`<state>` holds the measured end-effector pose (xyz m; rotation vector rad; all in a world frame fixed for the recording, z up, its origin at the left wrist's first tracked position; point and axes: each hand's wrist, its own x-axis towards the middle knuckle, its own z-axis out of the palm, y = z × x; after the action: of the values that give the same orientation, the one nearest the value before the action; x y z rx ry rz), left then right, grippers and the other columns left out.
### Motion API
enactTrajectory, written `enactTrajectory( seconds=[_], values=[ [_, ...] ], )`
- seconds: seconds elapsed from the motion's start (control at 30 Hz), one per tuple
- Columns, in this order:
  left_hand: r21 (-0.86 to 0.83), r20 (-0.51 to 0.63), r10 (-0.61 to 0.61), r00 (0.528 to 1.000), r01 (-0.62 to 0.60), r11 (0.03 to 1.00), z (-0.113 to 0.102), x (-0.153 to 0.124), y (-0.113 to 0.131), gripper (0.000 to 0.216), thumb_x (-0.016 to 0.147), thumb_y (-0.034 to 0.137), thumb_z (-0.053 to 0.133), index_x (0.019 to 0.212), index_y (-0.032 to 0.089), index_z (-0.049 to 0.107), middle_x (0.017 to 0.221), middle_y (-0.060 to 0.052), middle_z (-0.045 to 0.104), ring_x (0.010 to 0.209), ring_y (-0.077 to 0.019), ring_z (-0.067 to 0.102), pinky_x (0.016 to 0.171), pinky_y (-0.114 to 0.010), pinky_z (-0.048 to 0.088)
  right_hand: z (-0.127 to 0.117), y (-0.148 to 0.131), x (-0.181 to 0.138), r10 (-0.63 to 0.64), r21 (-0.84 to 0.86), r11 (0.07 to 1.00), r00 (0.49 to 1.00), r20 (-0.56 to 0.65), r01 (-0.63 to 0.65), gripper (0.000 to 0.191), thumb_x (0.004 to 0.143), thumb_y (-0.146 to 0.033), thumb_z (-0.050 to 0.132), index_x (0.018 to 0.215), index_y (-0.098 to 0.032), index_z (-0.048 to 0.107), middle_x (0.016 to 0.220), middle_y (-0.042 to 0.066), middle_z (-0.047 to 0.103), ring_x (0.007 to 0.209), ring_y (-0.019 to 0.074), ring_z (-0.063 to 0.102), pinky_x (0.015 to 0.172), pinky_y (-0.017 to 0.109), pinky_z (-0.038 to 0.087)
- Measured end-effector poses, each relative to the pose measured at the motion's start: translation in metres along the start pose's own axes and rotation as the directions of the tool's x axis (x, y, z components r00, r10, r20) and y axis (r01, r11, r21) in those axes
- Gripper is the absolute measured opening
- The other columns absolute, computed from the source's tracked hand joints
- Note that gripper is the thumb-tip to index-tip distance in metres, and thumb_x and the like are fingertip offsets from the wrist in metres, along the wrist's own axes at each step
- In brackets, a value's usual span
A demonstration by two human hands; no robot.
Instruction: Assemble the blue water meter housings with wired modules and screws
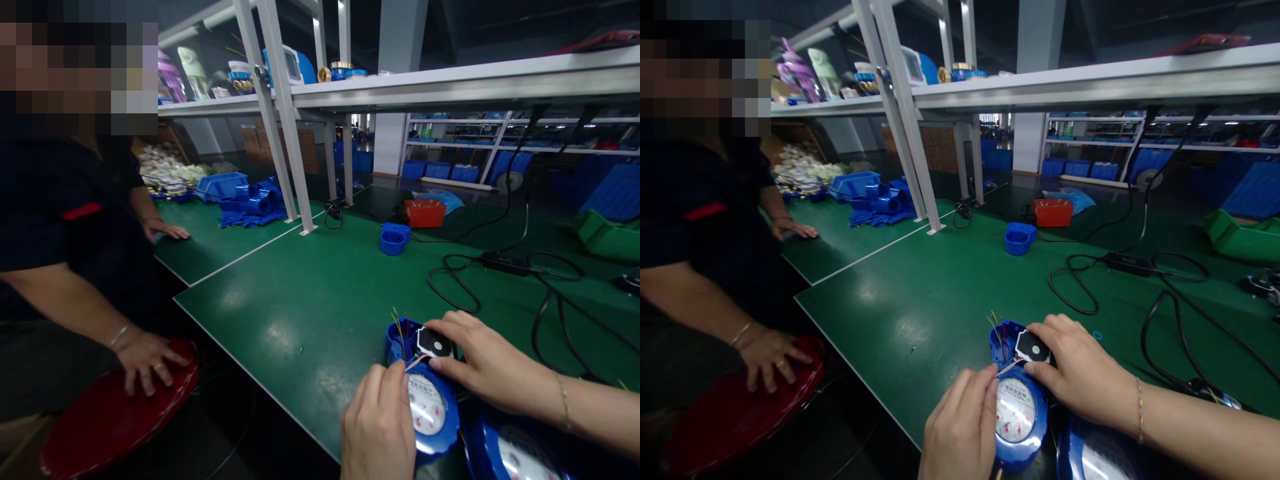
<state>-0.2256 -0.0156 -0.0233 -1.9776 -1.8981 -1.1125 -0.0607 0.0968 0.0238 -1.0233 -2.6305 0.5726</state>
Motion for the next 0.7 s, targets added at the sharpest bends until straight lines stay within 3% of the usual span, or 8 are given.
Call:
enactTrajectory(
  seconds=[0.23, 0.43, 0.7],
  values=[
    [-0.019, 0.034, -0.02, 0.999, 0.02, 1.0, -0.002, -0.001, -0.0009, 0.021, 0.088, 0.016, 0.042, 0.104, 0.02, 0.056, 0.079, -0.003, 0.059, 0.07, -0.0165, 0.06, 0.059, -0.028, 0.051, 0.0031, -0.0021, 0.0024, 0.02, -0.008, 1.0, 1.0, -0.018, -0.02, 0.032, 0.087, -0.031, 0.06, 0.116, -0.02, 0.055, 0.097, 0.004, 0.052, 0.092, 0.0203, 0.046, 0.083, 0.036, 0.038],
    [-0.073, 0.095, -0.086, 0.992, 0.093, 0.993, -0.0068, 0.0015, 0.0005, 0.022, 0.09, 0.021, 0.039, 0.102, 0.021, 0.058, 0.08, -0.002, 0.057, 0.064, -0.0139, 0.06, 0.056, -0.025, 0.051, 0.0062, -0.0054, 0.0038, 0.044, 0.006, 0.999, 0.999, -0.028, -0.044, 0.03, 0.086, -0.027, 0.06, 0.114, -0.02, 0.056, 0.096, 0.004, 0.052, 0.092, 0.0202, 0.045, 0.082, 0.036, 0.037],
    [-0.187, 0.202, -0.196, 0.96, 0.234, 0.954, -0.0041, 0.0, -0.0011, 0.022, 0.092, 0.025, 0.037, 0.1, 0.025, 0.057, 0.088, -0.002, 0.056, 0.075, -0.0146, 0.06, 0.063, -0.027, 0.05, 0.0074, -0.0034, 0.0032, 0.064, 0.0, 0.998, 0.998, -0.029, -0.064, 0.028, 0.085, -0.027, 0.059, 0.113, -0.02, 0.056, 0.095, 0.004, 0.053, 0.091, 0.0206, 0.045, 0.082, 0.037, 0.037]
  ],
)
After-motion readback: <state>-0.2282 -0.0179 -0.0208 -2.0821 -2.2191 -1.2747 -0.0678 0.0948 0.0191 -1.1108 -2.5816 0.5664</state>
